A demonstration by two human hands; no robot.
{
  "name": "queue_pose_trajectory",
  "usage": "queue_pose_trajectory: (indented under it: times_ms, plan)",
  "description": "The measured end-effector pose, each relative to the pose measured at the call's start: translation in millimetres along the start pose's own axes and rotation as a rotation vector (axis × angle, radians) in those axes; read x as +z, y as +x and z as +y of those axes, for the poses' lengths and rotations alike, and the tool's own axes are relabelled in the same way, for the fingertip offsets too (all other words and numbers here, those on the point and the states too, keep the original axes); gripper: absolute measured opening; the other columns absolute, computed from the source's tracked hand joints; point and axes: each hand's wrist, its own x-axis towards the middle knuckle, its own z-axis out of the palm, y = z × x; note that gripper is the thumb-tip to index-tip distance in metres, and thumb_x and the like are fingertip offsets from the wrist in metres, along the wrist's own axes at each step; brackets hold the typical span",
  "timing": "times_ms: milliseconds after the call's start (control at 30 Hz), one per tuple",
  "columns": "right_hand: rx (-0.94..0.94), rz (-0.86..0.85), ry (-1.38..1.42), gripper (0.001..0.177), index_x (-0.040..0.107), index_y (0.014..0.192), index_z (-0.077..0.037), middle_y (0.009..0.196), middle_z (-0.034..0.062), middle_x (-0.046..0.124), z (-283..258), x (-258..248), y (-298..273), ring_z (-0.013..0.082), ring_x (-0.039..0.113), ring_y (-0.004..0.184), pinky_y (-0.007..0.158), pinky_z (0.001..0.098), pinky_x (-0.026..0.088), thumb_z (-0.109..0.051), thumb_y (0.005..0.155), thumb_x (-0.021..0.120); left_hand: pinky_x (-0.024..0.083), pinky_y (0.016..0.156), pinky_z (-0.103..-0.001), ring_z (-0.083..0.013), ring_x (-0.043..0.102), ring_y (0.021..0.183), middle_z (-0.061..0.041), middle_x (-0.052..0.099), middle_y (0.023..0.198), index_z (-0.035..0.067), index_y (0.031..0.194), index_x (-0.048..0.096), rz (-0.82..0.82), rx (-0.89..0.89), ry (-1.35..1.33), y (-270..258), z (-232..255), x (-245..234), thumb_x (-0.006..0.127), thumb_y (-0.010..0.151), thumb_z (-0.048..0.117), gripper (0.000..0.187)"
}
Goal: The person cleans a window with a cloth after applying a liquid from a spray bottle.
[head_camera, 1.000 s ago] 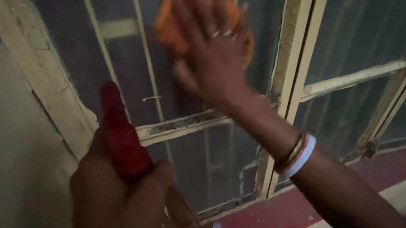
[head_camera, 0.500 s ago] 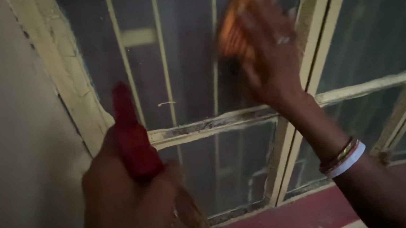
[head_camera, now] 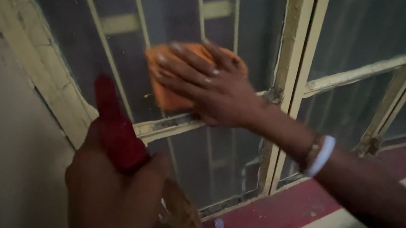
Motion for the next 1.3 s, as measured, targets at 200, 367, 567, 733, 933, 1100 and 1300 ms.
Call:
queue_pose_trajectory:
  times_ms: [200,367,567,733,933,1100,1300]
  plan:
    - [0.13,0.202,-0.237,0.08,0.044,0.157,-0.029,0.174,-0.0007,0.027,65.8,-21.9,-39.9,0.0234,0.02,0.164,0.135,0.0487,0.013,-0.002,0.086,0.071,0.058,0.074,-0.04,-0.0246,0.072,0.081,-0.013,0.071,0.088,0.006,0.113,0.066,-0.03,-0.066,0.0,-3.2,5.3,-0.4,0.075,0.072,0.006,0.042]
    - [0.259,0.503,-0.066,0.082,0.037,0.167,-0.017,0.175,0.0082,0.025,84.5,-43.1,-5.5,0.0291,0.016,0.164,0.14,0.0448,0.013,0.007,0.095,0.067,0.058,0.08,-0.037,-0.0224,0.072,0.089,-0.01,0.073,0.096,0.01,0.134,0.062,-0.049,-0.079,-0.071,4.2,-2.7,8.3,0.072,0.067,0.004,0.067]
    - [0.225,0.339,-0.057,0.08,0.039,0.164,-0.017,0.172,0.0111,0.03,32.9,-20.8,63.6,0.0293,0.021,0.16,0.134,0.0511,0.017,-0.01,0.092,0.073,0.058,0.08,-0.037,-0.0219,0.071,0.088,-0.01,0.071,0.094,0.009,0.134,0.06,-0.057,-0.109,-0.028,7.2,-8.0,7.8,0.075,0.067,0.005,0.069]
    - [-0.131,0.093,-0.052,0.084,0.038,0.16,-0.021,0.168,0.0065,0.031,-19.4,-4.9,41.0,0.0256,0.03,0.156,0.129,0.053,0.021,-0.014,0.085,0.074,0.06,0.068,-0.04,-0.0252,0.072,0.076,-0.014,0.071,0.085,0.004,0.121,0.064,-0.078,-0.018,-0.047,1.5,-6.2,3.1,0.075,0.071,0.007,0.051]
    - [-0.246,0.035,-0.178,0.077,0.036,0.16,-0.033,0.168,0.0022,0.028,18.1,-10.7,23.6,0.0272,0.03,0.153,0.124,0.0539,0.024,-0.029,0.093,0.074,0.058,0.069,-0.039,-0.0246,0.072,0.077,-0.012,0.07,0.084,0.005,0.12,0.064,-0.033,-0.05,-0.055,-2.3,1.4,2.5,0.074,0.071,0.003,0.05]
    - [-0.053,0.149,-0.24,0.084,0.036,0.167,-0.032,0.175,0.002,0.026,78.9,-63.8,45.5,0.0275,0.021,0.161,0.13,0.0549,0.017,-0.011,0.092,0.069,0.063,0.068,-0.04,-0.0258,0.076,0.076,-0.011,0.074,0.092,0.011,0.135,0.062,-0.059,-0.106,-0.2,-1.1,-3.0,5.6,0.069,0.069,0.001,0.067]
    - [-0.041,0.223,-0.184,0.088,0.036,0.166,-0.023,0.175,0.0058,0.024,51.9,-62.2,54.1,0.0275,0.022,0.162,0.132,0.057,0.014,-0.006,0.085,0.065,0.059,0.077,-0.037,-0.0199,0.072,0.086,-0.009,0.074,0.094,0.006,0.134,0.06,-0.058,0.101,-0.065,5.5,-11.9,10.1,0.074,0.066,0.005,0.07]
